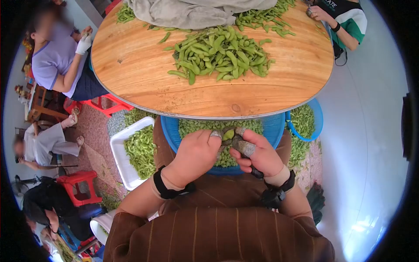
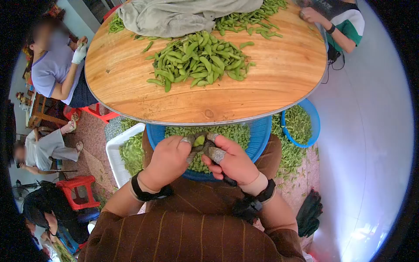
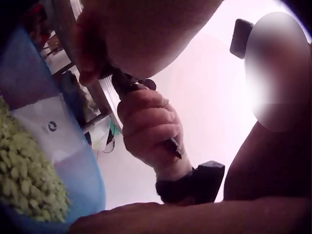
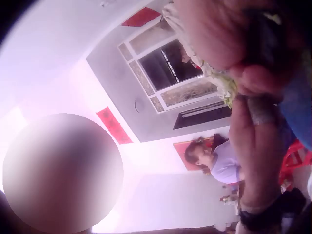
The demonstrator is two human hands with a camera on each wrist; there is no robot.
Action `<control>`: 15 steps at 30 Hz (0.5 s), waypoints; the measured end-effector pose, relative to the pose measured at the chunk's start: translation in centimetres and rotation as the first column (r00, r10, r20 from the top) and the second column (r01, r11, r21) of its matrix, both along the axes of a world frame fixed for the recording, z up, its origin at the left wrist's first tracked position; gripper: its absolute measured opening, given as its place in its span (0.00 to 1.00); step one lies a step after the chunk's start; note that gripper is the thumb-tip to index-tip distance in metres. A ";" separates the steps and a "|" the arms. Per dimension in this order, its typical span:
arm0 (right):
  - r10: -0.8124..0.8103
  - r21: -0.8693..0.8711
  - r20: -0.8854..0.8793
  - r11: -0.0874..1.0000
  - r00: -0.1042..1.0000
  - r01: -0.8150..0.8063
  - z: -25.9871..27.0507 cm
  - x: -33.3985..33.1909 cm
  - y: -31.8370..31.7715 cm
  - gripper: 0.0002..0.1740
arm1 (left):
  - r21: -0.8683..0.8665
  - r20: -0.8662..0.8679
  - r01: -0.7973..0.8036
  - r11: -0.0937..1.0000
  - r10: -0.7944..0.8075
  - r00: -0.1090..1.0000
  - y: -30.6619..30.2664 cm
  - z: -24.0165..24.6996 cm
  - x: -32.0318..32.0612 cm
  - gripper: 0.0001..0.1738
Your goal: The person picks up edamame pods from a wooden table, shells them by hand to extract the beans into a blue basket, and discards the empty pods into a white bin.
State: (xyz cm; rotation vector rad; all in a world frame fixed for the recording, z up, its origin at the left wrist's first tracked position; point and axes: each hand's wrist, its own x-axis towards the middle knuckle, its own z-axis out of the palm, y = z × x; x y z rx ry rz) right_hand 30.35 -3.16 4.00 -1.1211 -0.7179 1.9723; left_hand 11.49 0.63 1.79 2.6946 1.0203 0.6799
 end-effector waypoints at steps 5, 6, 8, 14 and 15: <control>0.025 -0.044 -0.043 0.999 0.999 -0.027 0.0 0.3 0.0 0.06 | -0.397 0.313 0.142 0.907 -0.012 0.950 0.4 -1.4 -0.2 0.06; 0.022 -0.046 -0.045 0.999 0.999 -0.024 -0.2 0.3 -0.1 0.06 | -0.399 0.312 0.144 0.905 -0.013 0.950 0.3 -1.2 -0.1 0.06; 0.029 -0.035 -0.038 0.999 0.999 -0.031 -0.6 0.5 -0.4 0.07 | -0.796 0.409 0.251 0.551 0.184 0.894 0.0 -0.6 0.1 0.09; 0.033 -0.143 -0.304 0.986 0.952 -0.080 -1.5 2.0 -0.8 0.11 | -0.594 0.386 0.728 -0.343 0.672 0.632 0.4 -0.6 -0.7 0.12; 0.031 -0.143 -0.306 0.987 0.952 -0.078 -2.1 2.0 -0.7 0.11 | -0.668 0.388 0.681 -0.299 0.640 0.663 0.4 -0.5 -0.6 0.10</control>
